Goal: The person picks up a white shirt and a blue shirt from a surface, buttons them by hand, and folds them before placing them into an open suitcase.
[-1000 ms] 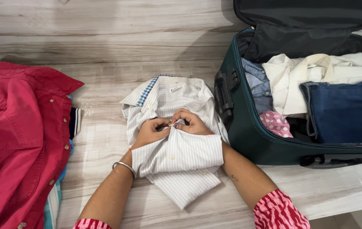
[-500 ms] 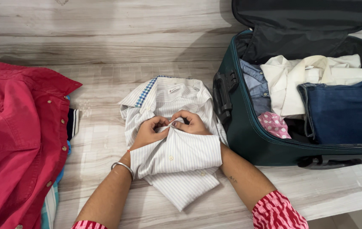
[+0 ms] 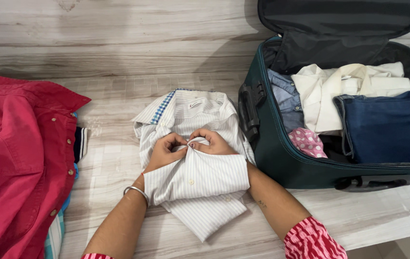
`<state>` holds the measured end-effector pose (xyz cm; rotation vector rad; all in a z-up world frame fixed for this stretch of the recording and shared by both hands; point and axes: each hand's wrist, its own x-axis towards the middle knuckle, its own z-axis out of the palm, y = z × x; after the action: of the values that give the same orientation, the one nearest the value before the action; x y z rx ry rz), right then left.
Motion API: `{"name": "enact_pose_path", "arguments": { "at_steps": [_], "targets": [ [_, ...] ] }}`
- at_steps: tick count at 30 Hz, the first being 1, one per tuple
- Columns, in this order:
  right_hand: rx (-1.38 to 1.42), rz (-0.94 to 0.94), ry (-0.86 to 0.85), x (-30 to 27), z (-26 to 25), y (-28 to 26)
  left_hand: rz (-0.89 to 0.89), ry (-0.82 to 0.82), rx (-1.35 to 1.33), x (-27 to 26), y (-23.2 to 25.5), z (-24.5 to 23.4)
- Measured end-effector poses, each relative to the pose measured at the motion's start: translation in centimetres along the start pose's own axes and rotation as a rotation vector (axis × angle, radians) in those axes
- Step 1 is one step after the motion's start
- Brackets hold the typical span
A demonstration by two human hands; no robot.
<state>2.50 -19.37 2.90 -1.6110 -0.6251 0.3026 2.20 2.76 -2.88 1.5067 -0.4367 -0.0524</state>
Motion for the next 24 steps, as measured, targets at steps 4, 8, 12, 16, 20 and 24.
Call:
{"name": "enact_pose_path", "arguments": {
  "at_steps": [4,8,12,16,20,24],
  "targets": [
    [-0.02,0.033,0.012,-0.1,-0.1,-0.2,0.033,0.002,0.095,-0.1,-1.0,-0.4],
    [-0.076,0.066,0.047,-0.2,-0.1,0.1,0.04,-0.011,0.029,0.1,-1.5,-0.3],
    [-0.136,-0.152,0.071,-0.3,0.0,0.2,-0.012,0.011,0.194,0.5,-2.2,0.1],
    [-0.301,-0.239,0.057,-0.4,-0.3,0.2,-0.07,-0.085,0.143,0.8,-3.2,-0.8],
    [-0.34,-0.371,-0.019,-0.1,-0.2,0.1,-0.125,-0.107,0.205,1.0,-3.9,-1.6],
    [-0.455,-0.269,0.098,-0.8,0.2,-0.6,-0.092,-0.116,0.149,1.1,-3.3,-1.2]
  ]
}}
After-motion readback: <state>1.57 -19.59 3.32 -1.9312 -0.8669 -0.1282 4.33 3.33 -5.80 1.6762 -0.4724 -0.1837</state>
